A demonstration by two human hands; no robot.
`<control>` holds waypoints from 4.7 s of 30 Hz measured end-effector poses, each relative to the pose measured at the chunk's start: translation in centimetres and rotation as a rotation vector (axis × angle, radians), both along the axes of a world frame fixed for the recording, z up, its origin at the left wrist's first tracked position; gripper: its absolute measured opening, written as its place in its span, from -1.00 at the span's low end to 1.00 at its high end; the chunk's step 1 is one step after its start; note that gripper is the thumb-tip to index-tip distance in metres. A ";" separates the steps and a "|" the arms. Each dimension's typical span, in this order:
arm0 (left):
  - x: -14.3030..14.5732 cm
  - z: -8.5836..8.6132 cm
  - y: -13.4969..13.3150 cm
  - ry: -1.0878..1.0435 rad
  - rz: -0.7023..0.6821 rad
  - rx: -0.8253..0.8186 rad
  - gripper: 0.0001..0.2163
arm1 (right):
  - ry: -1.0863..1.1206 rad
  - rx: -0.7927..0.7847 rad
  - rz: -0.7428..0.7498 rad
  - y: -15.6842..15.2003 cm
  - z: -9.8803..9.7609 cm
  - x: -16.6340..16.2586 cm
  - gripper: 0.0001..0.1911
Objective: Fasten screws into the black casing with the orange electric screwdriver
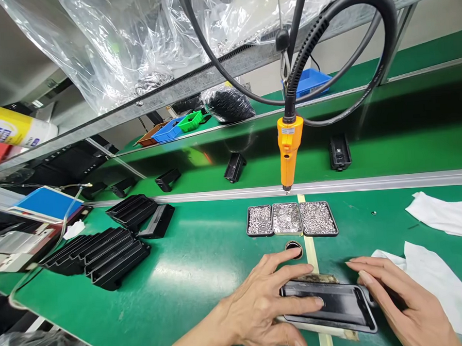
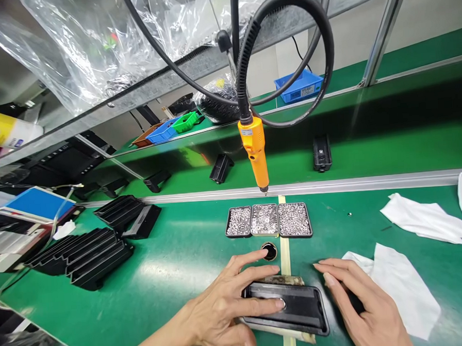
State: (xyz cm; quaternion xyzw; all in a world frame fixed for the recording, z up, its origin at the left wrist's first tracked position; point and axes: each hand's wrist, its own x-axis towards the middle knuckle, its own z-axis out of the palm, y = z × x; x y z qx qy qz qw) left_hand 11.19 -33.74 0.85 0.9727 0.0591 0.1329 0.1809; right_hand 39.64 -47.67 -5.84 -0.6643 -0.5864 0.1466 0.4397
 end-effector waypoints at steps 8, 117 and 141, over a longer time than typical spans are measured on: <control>0.3 0.3 0.1 -0.010 0.003 0.023 -0.28 | 0.020 -0.001 0.000 0.0 0.2 0.0 -0.76; 0.5 6.5 -1.4 0.132 0.302 -0.202 -0.92 | -0.003 -0.068 0.009 0.2 0.2 0.0 -0.72; 2.0 9.6 -2.6 0.374 0.214 -0.091 -0.86 | 0.043 -0.103 0.022 0.2 -0.3 0.0 -0.69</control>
